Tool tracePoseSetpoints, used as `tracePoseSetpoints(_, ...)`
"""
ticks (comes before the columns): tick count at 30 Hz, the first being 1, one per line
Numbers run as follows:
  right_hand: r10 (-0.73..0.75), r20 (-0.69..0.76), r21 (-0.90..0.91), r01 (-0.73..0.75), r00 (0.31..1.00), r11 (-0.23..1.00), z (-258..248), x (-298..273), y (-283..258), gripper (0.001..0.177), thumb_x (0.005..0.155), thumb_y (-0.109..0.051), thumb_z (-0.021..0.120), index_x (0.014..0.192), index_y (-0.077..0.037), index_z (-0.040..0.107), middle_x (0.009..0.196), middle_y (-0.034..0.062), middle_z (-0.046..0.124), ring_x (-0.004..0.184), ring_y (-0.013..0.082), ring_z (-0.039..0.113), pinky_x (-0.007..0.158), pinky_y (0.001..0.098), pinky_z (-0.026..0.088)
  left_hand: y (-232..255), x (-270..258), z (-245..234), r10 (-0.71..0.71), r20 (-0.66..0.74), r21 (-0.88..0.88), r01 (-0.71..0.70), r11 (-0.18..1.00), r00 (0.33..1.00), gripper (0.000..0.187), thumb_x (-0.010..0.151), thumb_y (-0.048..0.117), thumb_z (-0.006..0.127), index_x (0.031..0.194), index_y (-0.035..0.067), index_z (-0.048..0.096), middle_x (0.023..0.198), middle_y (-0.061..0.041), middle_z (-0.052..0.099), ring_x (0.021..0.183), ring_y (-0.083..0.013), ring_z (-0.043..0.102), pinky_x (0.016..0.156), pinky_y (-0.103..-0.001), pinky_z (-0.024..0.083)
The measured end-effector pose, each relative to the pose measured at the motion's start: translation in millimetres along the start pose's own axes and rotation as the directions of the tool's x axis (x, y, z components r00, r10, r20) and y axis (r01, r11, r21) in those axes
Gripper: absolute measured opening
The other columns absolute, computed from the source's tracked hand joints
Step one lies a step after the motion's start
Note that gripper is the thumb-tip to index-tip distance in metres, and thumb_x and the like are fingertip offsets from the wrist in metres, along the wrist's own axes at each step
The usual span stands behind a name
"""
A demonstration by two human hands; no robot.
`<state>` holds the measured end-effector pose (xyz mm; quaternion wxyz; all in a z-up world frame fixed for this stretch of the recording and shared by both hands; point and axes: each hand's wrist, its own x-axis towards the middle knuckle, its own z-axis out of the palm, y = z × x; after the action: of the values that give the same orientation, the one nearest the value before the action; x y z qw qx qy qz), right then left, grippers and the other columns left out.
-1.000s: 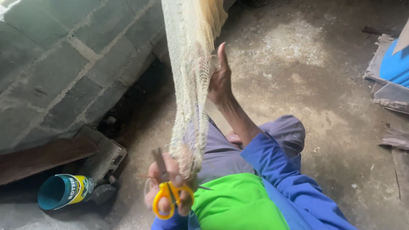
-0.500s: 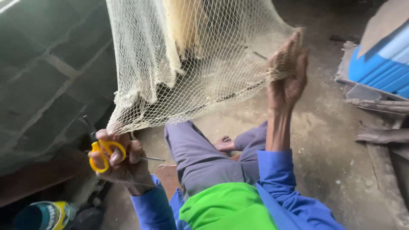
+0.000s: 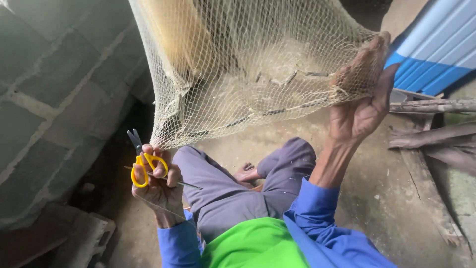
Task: A person is using a pair of scissors to trim and repair a fishing net while seated.
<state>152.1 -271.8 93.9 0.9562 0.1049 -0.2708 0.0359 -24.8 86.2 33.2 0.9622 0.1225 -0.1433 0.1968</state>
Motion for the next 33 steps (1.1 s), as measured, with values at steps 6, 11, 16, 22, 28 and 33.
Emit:
tracePoseSetpoints(6, 0.067, 0.013, -0.023, -0.067, 0.998, 0.998, -0.1, 0.2, 12.0, 0.061, 0.119, -0.028, 0.05, 0.175, -0.014, 0.034, 0.163, 0.0174, 0.052, 0.147, 0.0377, 0.054, 0.123, 0.0624, 0.045, 0.9, 3.1, 7.4, 0.036, -0.072, 0.033, -0.034, 0.999, 0.997, 0.03, 0.1, 0.015, 0.069, 0.121, -0.002, 0.056, 0.115, -0.017, 0.063, 0.078, -0.0127, 0.071, 0.044, -0.018, 0.037)
tracePoseSetpoints(11, 0.039, -0.108, -0.249, -0.065, 0.993, 0.966, 30.3, -3.2, 33.5, 0.067, 0.112, -0.033, 0.049, 0.173, -0.013, 0.031, 0.16, 0.0188, 0.049, 0.14, 0.0415, 0.054, 0.122, 0.0651, 0.042, 3.9, 4.7, 17.1, 0.077, -0.207, 0.138, -0.049, 0.989, 0.975, 0.031, 0.096, 0.019, 0.073, 0.119, 0.002, 0.061, 0.111, -0.01, 0.065, 0.074, -0.0075, 0.068, 0.044, -0.015, 0.037)
tracePoseSetpoints(16, 0.013, -0.196, -0.355, -0.083, 0.98, 0.931, 41.0, -5.5, 43.1, 0.076, 0.103, -0.036, 0.052, 0.172, -0.016, 0.027, 0.162, 0.0161, 0.044, 0.136, 0.0408, 0.054, 0.117, 0.0685, 0.044, 15.4, 4.9, 10.6, 0.11, -0.25, 0.235, -0.05, 0.971, 0.962, 0.031, 0.094, 0.023, 0.072, 0.117, 0.006, 0.063, 0.112, -0.006, 0.062, 0.077, -0.0038, 0.062, 0.042, -0.013, 0.032)
tracePoseSetpoints(22, -0.006, -0.191, -0.381, -0.068, 0.982, 0.922, 28.3, -6.5, 37.8, 0.069, 0.104, -0.039, 0.055, 0.163, -0.006, 0.042, 0.161, 0.0215, 0.049, 0.142, 0.0445, 0.053, 0.117, 0.0697, 0.047, 17.5, 6.4, 8.6, 0.102, -0.214, 0.25, -0.047, 0.967, 0.971, 0.029, 0.095, 0.022, 0.07, 0.117, 0.004, 0.065, 0.114, -0.008, 0.063, 0.077, -0.0075, 0.067, 0.043, -0.016, 0.037)
tracePoseSetpoints(28, 0.04, -0.193, -0.282, -0.094, 0.98, 0.955, 42.5, -2.7, 47.4, 0.082, 0.099, -0.044, 0.057, 0.17, -0.01, 0.033, 0.168, 0.0172, 0.04, 0.154, 0.0401, 0.04, 0.125, 0.071, 0.036, 9.9, 9.9, 13.6, 0.062, -0.183, 0.246, -0.015, 0.969, 0.981, 0.03, 0.097, 0.023, 0.071, 0.117, 0.002, 0.063, 0.123, -0.014, 0.055, 0.074, -0.0076, 0.069, 0.042, -0.015, 0.04)
tracePoseSetpoints(33, 0.127, -0.13, -0.325, -0.163, 0.983, 0.931, 4.6, -5.3, 18.9, 0.076, 0.106, -0.058, 0.055, 0.167, -0.013, 0.048, 0.169, 0.0117, 0.051, 0.17, 0.0298, 0.041, 0.142, 0.0703, 0.034, 14.3, 8.1, 3.6, 0.06, -0.23, 0.238, -0.003, 0.971, 0.971, 0.033, 0.097, 0.025, 0.07, 0.12, 0.004, 0.062, 0.128, -0.013, 0.056, 0.073, -0.0086, 0.07, 0.041, -0.016, 0.033)
